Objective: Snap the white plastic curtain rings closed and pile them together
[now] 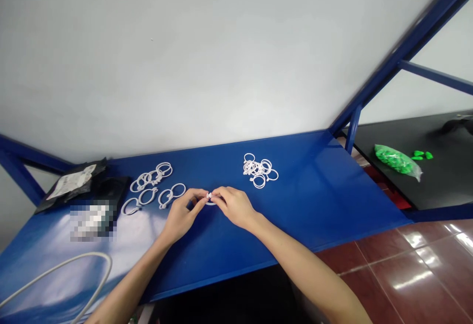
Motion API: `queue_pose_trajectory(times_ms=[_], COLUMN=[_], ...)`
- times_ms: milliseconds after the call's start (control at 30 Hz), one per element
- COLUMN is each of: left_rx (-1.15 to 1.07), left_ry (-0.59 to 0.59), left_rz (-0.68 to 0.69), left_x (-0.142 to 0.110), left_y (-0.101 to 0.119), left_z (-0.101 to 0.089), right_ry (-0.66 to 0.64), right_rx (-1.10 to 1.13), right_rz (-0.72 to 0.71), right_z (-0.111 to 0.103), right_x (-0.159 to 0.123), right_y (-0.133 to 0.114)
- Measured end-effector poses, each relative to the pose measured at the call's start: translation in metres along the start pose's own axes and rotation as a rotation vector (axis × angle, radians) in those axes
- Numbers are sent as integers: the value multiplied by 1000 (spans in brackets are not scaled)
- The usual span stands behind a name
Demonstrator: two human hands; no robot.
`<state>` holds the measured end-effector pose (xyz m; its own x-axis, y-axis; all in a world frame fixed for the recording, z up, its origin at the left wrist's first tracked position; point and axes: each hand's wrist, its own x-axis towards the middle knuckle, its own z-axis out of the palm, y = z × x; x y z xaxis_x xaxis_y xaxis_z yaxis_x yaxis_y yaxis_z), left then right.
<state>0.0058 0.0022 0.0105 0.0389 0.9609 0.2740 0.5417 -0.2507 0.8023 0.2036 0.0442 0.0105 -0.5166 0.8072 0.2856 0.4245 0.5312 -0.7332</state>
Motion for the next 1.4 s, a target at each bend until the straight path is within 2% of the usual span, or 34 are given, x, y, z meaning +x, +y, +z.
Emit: queue_pose_trajectory(times_ms=[200,567,667,800,967,1167,1267,1400], left_rx=[17,143,195,267,428,701,783,748], left_ry=[23,86,117,103,79,330,299,250], left_rz=[59,354,412,437,407,189,98,108], left_x=[-1,-7,-11,-8,6,6,1,2], left_y=[3,0,0,-1,1,-16,-26,-27], left_z=[0,9,8,6,6,-12,-23,-25], right_ry=[-57,-104,-116,-104,49,412,475,513], right_rx=[-3,-104,-174,-215,-189,-411,-590,-676], right_rz=[-76,-136,-158,-169,-115,69,140,199], right_z=[-2,-1,1,5,-2,-36,-52,-57], right_x=[0,-6,-8,-7,2,10,11,12], right_y=[-1,-6,-8,-4,2,21,32,34])
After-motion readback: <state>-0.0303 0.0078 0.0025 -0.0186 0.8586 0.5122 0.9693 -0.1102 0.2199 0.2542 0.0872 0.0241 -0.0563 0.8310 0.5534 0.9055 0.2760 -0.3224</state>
